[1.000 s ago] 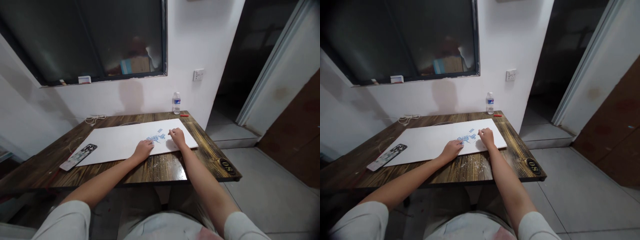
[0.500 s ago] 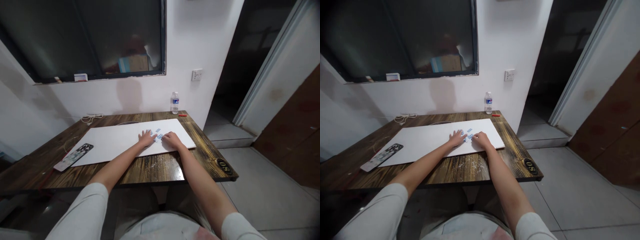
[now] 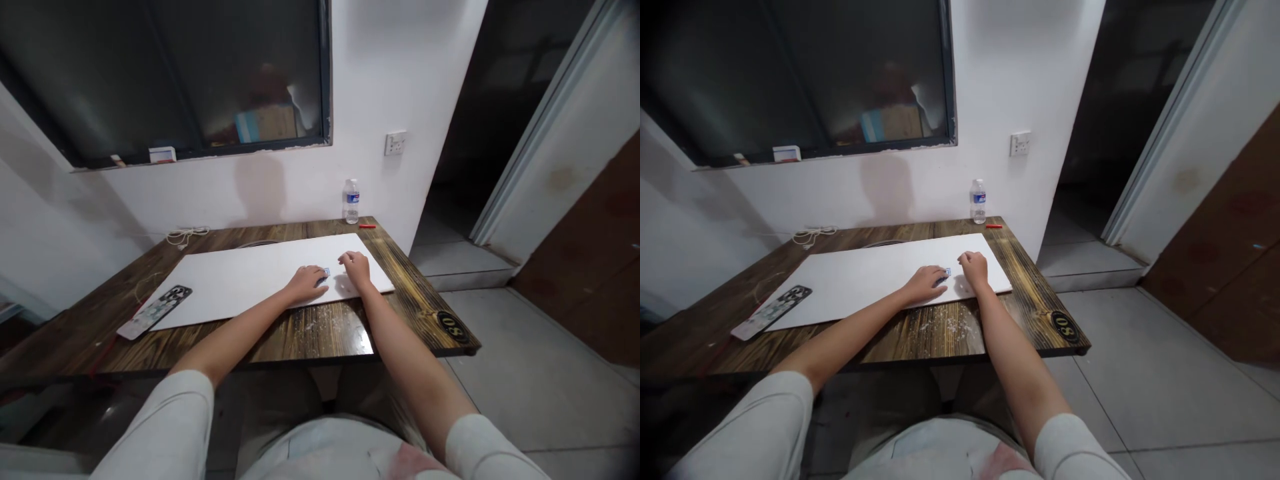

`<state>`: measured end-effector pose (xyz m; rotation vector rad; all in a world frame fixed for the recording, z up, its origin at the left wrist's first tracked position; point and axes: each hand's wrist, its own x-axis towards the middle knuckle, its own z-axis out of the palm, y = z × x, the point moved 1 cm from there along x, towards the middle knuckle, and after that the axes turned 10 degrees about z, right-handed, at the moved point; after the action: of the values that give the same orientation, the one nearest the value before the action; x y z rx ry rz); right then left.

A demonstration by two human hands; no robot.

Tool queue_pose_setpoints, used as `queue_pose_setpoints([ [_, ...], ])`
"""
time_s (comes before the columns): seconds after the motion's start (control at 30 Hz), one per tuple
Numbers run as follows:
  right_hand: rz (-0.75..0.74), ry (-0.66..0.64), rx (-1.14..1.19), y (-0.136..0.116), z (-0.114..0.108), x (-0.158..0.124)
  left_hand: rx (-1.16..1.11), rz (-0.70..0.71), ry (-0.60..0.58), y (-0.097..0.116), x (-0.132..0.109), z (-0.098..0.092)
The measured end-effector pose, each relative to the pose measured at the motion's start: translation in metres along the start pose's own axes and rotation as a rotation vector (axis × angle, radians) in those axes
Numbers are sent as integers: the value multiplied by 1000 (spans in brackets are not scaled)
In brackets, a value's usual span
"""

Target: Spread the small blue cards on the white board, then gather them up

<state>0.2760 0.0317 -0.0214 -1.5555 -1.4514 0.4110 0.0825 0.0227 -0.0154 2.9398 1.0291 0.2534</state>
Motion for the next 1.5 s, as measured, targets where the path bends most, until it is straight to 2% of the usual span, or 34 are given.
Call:
queue_pose_setpoints([
  [0.13, 5, -82, -67, 0, 3, -2, 73, -63, 19, -2, -50, -14],
  [0.3, -11, -86, -138, -2, 5, -4, 64, -265, 120, -11, -103, -22],
  [0.4, -13, -92, -145, -2, 5, -4, 47, -347, 44, -9, -119, -14],
  [0.47, -19, -99, -149, -2, 5, -4, 52, -378, -41, -9, -117, -8],
  [0.53, -29, -102, -151, -2, 5, -5, 36, -416, -119, -14, -103, -3],
  [0.63, -40, -105, -155, -1, 6, -5, -40, -501, -184, -28, -68, 1],
  [0.73, -44, -105, -173, 0, 7, -4, -73, -483, -163, -39, -30, 4],
  [0.83, -63, -130, -193, 1, 8, -2, -59, -382, -123, -37, -3, 9],
  [0.93, -67, -179, -219, 4, 11, -1, -66, -163, -72, -28, 6, 11],
  [1.03, -58, -245, -306, 8, 16, -2, -102, 37, 23, -20, -3, 8],
  [1.13, -118, -338, -421, 13, 22, -5, -122, 110, 77, -19, -23, 0],
  [1.2, -163, -397, -467, 14, 26, -6, -81, 75, 103, -24, -37, -6],
  [1.3, -196, -440, -472, 13, 27, -7, -1, -64, 179, -35, -58, -19],
  [1.4, -197, -396, -431, 8, 22, -6, 18, -212, 234, -47, -78, -31],
  [1.5, -178, -305, -414, 0, 12, -6, 27, -283, 221, -50, -100, -38],
])
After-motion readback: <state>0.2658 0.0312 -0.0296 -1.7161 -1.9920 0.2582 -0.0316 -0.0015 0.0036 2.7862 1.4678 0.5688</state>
